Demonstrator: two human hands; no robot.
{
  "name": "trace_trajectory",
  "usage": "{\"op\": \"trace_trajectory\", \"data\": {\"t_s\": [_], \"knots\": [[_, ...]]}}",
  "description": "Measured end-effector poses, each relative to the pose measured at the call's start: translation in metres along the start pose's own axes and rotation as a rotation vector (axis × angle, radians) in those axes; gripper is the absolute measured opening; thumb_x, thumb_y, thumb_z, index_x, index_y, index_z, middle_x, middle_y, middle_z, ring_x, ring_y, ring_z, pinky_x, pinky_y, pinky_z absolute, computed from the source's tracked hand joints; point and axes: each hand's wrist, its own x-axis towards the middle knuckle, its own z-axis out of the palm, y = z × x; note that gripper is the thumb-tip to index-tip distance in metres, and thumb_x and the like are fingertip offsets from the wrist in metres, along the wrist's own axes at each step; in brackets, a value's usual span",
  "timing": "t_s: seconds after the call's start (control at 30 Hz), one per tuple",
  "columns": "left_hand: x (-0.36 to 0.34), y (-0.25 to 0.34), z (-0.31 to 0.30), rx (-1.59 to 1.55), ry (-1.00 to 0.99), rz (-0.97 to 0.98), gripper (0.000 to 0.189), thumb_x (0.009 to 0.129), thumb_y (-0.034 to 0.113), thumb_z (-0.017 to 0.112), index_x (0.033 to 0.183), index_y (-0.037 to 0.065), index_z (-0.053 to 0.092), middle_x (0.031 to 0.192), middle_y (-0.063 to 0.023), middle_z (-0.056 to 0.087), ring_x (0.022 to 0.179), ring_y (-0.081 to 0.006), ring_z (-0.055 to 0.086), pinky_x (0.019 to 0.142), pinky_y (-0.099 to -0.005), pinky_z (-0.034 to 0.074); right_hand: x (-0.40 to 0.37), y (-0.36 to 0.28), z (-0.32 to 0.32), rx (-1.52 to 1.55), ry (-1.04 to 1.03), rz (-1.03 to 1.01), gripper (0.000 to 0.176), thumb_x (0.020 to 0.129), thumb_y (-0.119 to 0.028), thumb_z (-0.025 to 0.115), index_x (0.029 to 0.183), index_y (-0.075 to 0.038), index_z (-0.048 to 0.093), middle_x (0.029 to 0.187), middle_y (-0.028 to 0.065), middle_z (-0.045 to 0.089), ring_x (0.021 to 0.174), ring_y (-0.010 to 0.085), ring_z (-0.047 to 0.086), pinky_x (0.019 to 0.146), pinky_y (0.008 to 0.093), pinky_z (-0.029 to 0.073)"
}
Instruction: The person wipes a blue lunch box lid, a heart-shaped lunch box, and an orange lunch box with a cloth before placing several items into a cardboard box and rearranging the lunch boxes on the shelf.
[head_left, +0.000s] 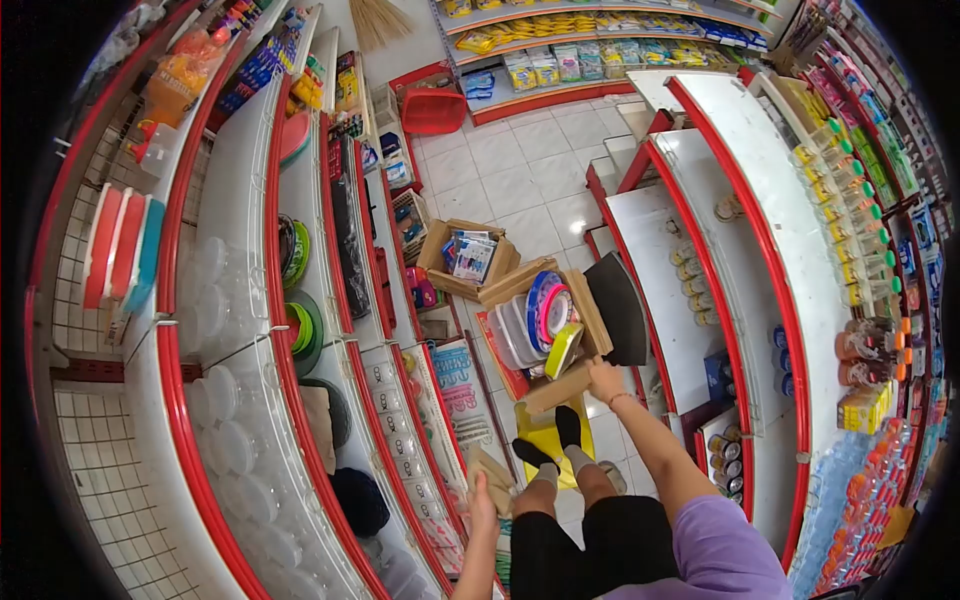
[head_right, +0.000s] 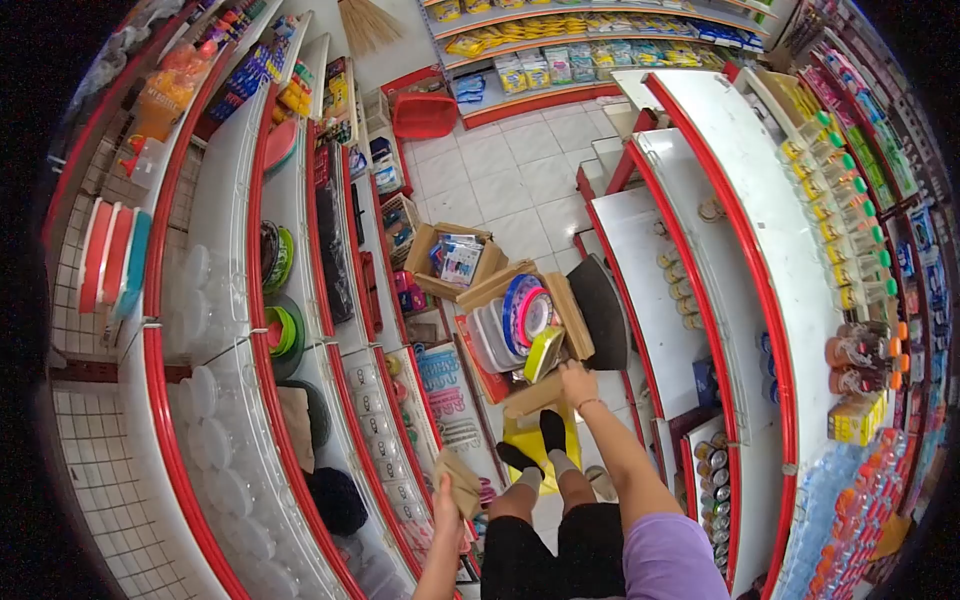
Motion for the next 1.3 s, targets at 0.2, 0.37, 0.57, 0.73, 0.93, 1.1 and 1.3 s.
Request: {"op": "trace_trajectory", "data": {"t_s": [0.2, 0.37, 0.57, 0.73, 0.93, 1.1, 1.3], "knots": [[-0.003, -0.007, 0.011, 0.136, -0.026, -0.036, 0.049, 0.089, 0.035, 0.054, 0.118, -0.004, 0.051, 0.105, -0.0107, 0.059, 0.095, -0.0171, 0.056, 0.082, -0.0276, 0.043, 0.105, 0.001, 0.027, -0.079, 0.186, -0.036, 0.045, 0.08, -0.009, 0.052, 0.124, -0.013, 0.046, 0.118, 0.0064, 0.05, 0.106, 0.0227, 0.054, 0.085, 0.0434, 0.042], [0.039, -0.038, -0.002, 0.197, -0.028, -0.135, 0.048, 0.09, 0.034, 0.053, 0.12, -0.002, 0.049, 0.108, -0.0095, 0.058, 0.097, -0.0164, 0.054, 0.082, -0.0267, 0.042, 0.145, -0.006, 0.06, -0.266, 0.099, -0.142, 0.035, 0.084, -0.011, 0.047, 0.118, -0.015, 0.047, 0.121, 0.0044, 0.05, 0.114, 0.0175, 0.048, 0.086, 0.0409, 0.039], [0.14, -0.047, 0.026, 0.263, -0.162, 0.054, 0.056, 0.09, 0.029, 0.053, 0.133, -0.002, 0.034, 0.119, -0.0121, 0.051, 0.103, -0.0187, 0.051, 0.088, -0.0285, 0.04, 0.152, -0.005, 0.086, -0.178, 0.081, -0.175, 0.036, 0.083, -0.008, 0.047, 0.118, -0.015, 0.045, 0.118, 0.0064, 0.051, 0.11, 0.0205, 0.051, 0.089, 0.0437, 0.037], [0.232, 0.008, 0.106, 0.385, -0.312, 0.503, 0.057, 0.091, 0.016, 0.049, 0.139, 0.002, 0.023, 0.135, -0.016, 0.04, 0.123, -0.0221, 0.04, 0.102, -0.0294, 0.029, 0.142, -0.014, 0.069, 0.341, 0.243, -0.209, 0.062, 0.067, -0.017, 0.062, 0.124, -0.009, 0.041, 0.116, 0.0166, 0.047, 0.11, 0.0324, 0.047, 0.092, 0.0443, 0.037], [0.284, 0.025, 0.167, 0.377, -0.368, 0.454, 0.056, 0.085, 0.026, 0.058, 0.133, 0.004, 0.038, 0.127, -0.0179, 0.049, 0.117, -0.0245, 0.047, 0.098, -0.0318, 0.034, 0.144, -0.067, 0.052, 0.897, 0.412, -0.192, 0.068, 0.068, -0.004, 0.052, 0.133, -0.006, 0.032, 0.124, 0.0242, 0.038, 0.117, 0.0404, 0.039, 0.1, 0.0418, 0.033], [0.273, 0.032, 0.209, 0.809, -0.287, 0.636, 0.074, 0.071, 0.046, 0.069, 0.129, 0.008, 0.044, 0.117, -0.0203, 0.055, 0.106, -0.0331, 0.055, 0.09, -0.0385, 0.043, 0.134, -0.038, 0.064, 0.636, 0.282, -0.111, 0.05, 0.069, 0.007, 0.049, 0.117, -0.004, 0.045, 0.112, 0.0205, 0.051, 0.107, 0.035, 0.049, 0.091, 0.0421, 0.037], [0.254, 0.021, 0.253, 1.006, -0.128, 0.612, 0.067, 0.067, 0.03, 0.071, 0.127, 0.014, 0.045, 0.104, -0.0202, 0.061, 0.096, -0.0388, 0.058, 0.079, -0.0452, 0.047, 0.159, -0.016, 0.085, 0.899, 0.501, 0.08, 0.044, 0.076, -0.008, 0.055, 0.118, 0.003, 0.045, 0.108, 0.025, 0.055, 0.106, 0.0358, 0.051, 0.091, 0.0427, 0.038]]}}
